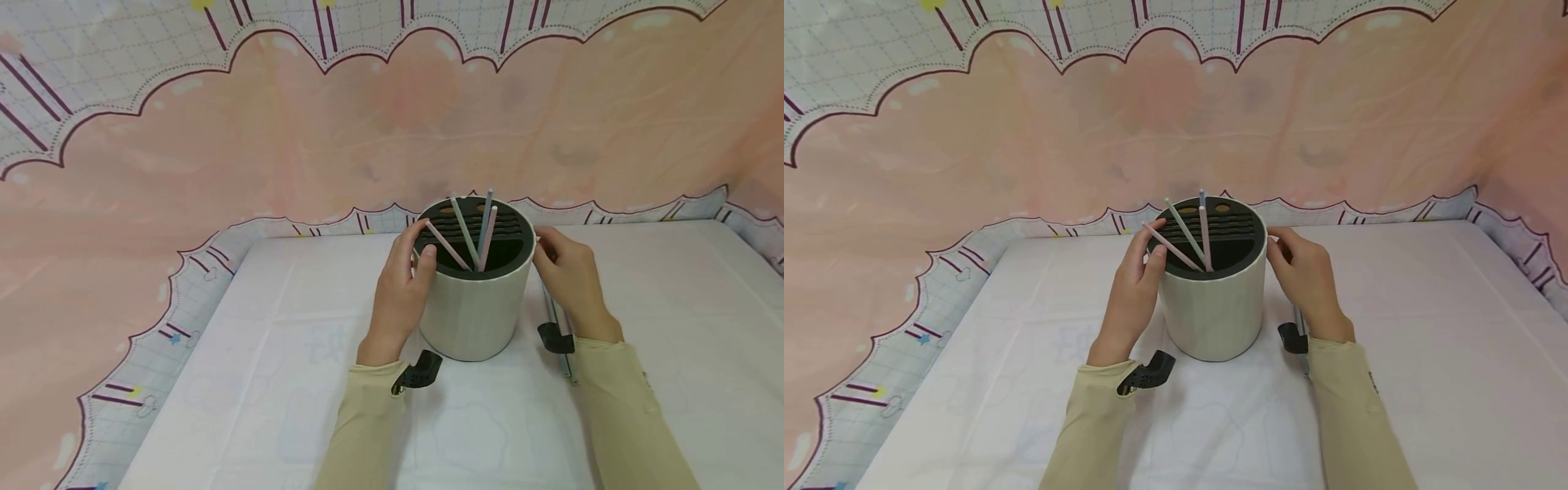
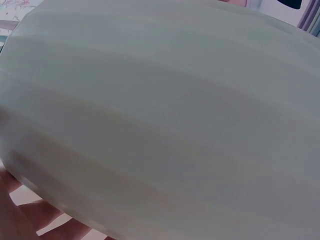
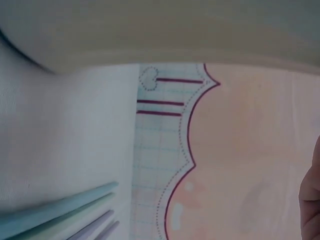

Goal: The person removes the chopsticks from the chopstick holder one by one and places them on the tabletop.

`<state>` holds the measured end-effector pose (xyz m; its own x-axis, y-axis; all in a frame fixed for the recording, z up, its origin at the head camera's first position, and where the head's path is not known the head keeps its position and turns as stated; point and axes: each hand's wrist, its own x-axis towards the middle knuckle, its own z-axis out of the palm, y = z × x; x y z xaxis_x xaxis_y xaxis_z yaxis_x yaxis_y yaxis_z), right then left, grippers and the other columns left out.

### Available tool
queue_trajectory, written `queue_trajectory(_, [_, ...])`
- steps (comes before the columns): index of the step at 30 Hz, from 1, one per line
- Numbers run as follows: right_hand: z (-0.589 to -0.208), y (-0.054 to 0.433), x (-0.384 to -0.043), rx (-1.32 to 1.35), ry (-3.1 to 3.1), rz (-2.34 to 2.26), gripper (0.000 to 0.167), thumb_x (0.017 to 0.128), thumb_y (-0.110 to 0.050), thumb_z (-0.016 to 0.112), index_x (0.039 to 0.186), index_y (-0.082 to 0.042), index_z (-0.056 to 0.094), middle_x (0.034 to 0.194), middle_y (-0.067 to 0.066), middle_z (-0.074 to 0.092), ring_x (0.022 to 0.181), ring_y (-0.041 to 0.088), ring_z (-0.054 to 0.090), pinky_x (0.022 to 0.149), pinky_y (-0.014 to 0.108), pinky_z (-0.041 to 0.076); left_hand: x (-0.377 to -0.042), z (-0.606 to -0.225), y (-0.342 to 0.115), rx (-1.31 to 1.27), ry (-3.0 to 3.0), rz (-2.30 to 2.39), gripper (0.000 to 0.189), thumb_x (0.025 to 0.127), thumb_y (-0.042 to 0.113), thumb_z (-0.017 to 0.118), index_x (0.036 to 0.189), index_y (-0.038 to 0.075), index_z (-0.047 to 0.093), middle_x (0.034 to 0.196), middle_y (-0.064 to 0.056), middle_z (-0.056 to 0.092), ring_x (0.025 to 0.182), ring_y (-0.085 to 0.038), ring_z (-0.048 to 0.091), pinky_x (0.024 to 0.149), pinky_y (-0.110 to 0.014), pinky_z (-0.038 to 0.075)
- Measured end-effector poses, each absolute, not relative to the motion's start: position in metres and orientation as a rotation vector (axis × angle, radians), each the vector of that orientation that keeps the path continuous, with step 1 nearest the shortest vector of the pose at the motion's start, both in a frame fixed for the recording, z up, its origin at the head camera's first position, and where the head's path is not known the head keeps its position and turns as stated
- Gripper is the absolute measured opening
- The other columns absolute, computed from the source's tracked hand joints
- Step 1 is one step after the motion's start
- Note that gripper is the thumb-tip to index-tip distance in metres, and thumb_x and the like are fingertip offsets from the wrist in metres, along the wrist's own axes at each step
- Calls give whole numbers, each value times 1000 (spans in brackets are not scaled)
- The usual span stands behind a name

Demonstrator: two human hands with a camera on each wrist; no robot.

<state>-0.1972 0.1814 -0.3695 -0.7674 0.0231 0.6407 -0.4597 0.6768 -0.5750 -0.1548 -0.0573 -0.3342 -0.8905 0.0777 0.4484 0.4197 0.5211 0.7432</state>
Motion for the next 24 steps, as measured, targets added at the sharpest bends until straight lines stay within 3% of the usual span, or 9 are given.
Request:
queue_trajectory(15, [-369, 175, -200, 358, -2188, 1019, 21, 91, -13, 49, 102, -3, 64, 69, 9, 60, 58, 12, 46, 54, 14, 34, -158, -334, -57, -421, -2398, -1320, 49, 92, 52, 29, 136, 32, 32, 134, 14, 34, 89, -11, 43, 70, -32, 41])
queue_trajectory(24, [-372, 174, -198, 341, -2187, 1025, 21, 90, -13, 49, 101, -3, 64, 69, 8, 59, 58, 9, 44, 53, 16, 33, -156, -336, -59, -409, -2407, -1321, 49, 91, 53, 29, 136, 32, 32, 137, 15, 32, 97, -10, 44, 81, -33, 41])
